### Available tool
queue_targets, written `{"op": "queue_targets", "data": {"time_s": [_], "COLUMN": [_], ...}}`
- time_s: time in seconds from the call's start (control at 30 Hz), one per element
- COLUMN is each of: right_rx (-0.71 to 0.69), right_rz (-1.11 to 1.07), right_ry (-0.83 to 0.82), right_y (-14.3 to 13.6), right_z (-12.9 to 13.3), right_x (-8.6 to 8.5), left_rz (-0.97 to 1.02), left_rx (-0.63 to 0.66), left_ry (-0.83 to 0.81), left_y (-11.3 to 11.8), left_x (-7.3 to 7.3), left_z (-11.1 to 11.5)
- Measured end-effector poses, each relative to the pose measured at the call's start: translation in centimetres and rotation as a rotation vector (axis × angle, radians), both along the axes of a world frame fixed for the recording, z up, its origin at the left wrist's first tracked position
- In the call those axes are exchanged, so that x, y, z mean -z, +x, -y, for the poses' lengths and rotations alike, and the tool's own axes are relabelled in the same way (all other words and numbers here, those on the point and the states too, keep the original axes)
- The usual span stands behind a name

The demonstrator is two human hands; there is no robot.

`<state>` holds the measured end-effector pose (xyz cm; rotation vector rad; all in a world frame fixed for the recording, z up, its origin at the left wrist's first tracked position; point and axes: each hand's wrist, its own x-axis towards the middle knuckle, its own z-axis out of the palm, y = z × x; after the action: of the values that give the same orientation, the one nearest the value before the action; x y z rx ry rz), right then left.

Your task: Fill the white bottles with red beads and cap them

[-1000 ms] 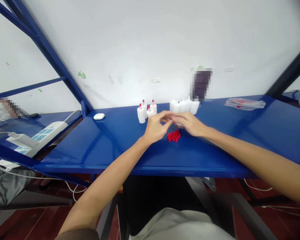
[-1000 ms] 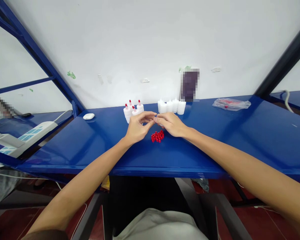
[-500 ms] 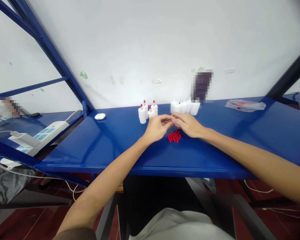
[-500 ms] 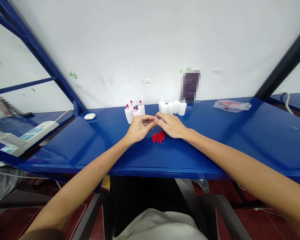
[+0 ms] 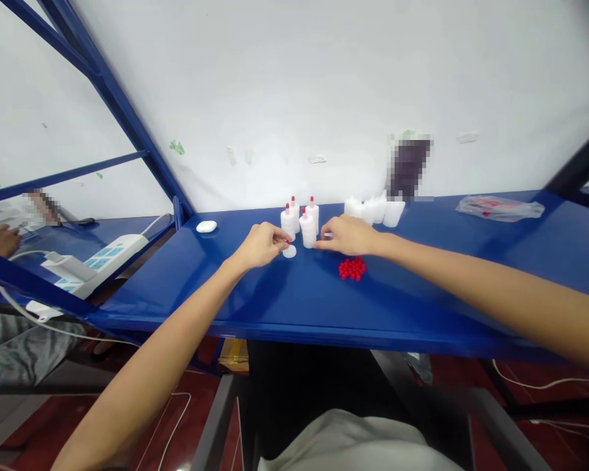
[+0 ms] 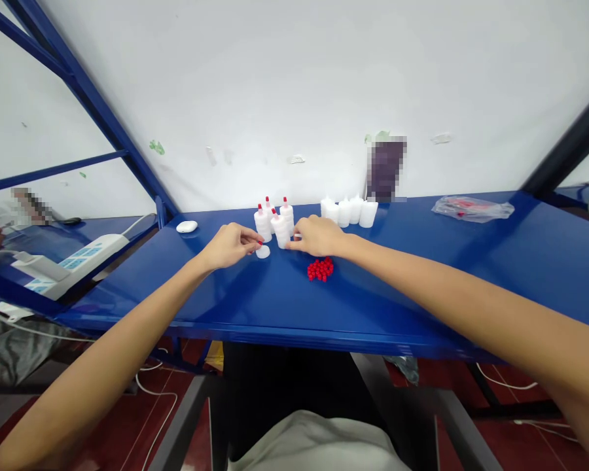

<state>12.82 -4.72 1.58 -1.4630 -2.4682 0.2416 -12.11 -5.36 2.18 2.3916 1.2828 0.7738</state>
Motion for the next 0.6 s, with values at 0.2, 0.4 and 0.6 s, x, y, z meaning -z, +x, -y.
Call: {"op": "queue_targets", "data": {"time_s": [0.2,0.4,0.6], "right_rx": [0.022,0.015,-0.196], "right_rz": [-0.024,-0.042,-0.288], "right_ry": [-0.019,-0.012,0.013], "right_y": [-1.4,-1.2,0.2], "right_z": [-1.6,-2.2,2.0], "right_x": [0.9,1.2,-0.1], "left_rz": [0.115,0.341,0.532], "left_rx": [-0.02,-0.091,-0.021], "left_ry": [-0.054,0.016,0.086], "left_y": [0.8,0.3,2.8], "left_x": [1.7,2.3,1.7], "left_z": [-0.3,1.2,3.6]}}
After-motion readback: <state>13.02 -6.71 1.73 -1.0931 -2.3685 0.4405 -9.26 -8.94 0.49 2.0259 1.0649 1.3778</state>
